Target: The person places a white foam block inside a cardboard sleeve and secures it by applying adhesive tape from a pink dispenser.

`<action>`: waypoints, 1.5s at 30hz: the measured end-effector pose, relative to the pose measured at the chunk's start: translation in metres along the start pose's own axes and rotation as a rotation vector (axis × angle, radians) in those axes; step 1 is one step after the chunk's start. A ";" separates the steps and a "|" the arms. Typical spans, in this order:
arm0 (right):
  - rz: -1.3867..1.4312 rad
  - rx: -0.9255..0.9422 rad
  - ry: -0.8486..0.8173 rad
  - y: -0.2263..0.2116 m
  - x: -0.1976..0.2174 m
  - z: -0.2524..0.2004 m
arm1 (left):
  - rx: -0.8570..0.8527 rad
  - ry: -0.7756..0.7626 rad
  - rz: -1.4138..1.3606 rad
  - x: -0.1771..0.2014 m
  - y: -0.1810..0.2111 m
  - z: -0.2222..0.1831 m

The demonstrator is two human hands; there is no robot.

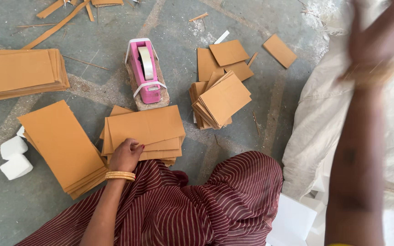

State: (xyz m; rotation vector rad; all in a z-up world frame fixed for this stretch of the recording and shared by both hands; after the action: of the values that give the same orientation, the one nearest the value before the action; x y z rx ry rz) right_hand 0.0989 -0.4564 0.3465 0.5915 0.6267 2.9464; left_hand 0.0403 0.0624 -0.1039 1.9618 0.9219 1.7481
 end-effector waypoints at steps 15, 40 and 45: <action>0.059 -0.771 -1.881 -0.105 0.136 -0.557 | -0.201 0.385 0.243 0.037 -0.013 0.022; 0.115 -0.859 -0.746 0.020 0.191 -0.192 | -0.097 0.326 0.215 0.016 -0.040 0.034; 0.704 -0.887 -0.444 -0.105 0.100 -0.156 | -0.105 0.355 0.210 0.015 -0.045 0.032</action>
State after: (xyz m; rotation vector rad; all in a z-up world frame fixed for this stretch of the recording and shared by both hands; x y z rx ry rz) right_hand -0.0547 -0.4044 0.2081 1.4451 -1.0681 2.9716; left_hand 0.0616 0.1100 -0.1271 1.7679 0.7297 2.2668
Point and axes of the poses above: each hand's wrist, its own z-axis towards the middle knuckle, its own x-axis out of the back of the hand, y = z × x, the point moved 10 cm from there along z, towards the middle knuckle, and after that the axes turned 12 degrees about y, right-handed, at the moved point
